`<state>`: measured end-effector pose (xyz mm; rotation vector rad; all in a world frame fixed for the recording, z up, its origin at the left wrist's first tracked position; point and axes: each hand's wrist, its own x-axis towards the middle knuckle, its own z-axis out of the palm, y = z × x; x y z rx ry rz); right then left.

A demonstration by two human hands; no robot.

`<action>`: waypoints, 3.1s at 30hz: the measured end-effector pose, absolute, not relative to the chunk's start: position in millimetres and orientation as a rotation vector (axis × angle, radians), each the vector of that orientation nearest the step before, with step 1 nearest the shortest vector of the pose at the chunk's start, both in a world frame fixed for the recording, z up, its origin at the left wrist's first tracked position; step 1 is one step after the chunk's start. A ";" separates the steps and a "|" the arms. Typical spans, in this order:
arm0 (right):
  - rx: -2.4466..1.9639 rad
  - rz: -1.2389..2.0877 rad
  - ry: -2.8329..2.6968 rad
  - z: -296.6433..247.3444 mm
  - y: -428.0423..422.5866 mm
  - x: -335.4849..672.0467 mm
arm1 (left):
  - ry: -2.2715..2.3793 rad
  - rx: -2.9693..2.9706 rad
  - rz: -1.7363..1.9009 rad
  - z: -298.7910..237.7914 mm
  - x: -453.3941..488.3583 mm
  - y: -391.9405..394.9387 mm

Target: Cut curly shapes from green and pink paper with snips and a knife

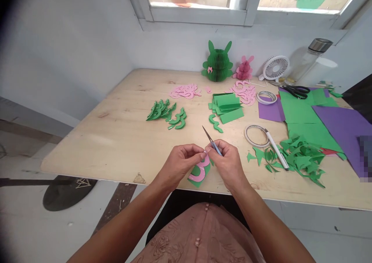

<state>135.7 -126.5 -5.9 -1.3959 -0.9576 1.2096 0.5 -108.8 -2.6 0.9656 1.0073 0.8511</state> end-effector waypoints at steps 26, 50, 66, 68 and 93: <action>-1.228 1.511 -0.692 -14.1 -128.9 118.8 | 1.130 0.540 1.210 -15.9 -34.9 -106.4; -1.297 1.259 -0.843 -18.9 -147.3 107.9 | 0.934 0.425 1.335 1.4 -5.7 -128.9; -1.295 1.255 -0.841 -19.5 -148.3 105.1 | 0.877 0.381 1.333 4.2 -0.3 -134.6; -1.300 1.247 -0.845 -17.9 -148.1 105.0 | 0.866 0.381 1.330 4.2 0.1 -133.8; -1.335 1.202 -0.806 -24.5 -143.8 111.7 | 0.975 0.664 0.998 -12.8 -23.5 -135.4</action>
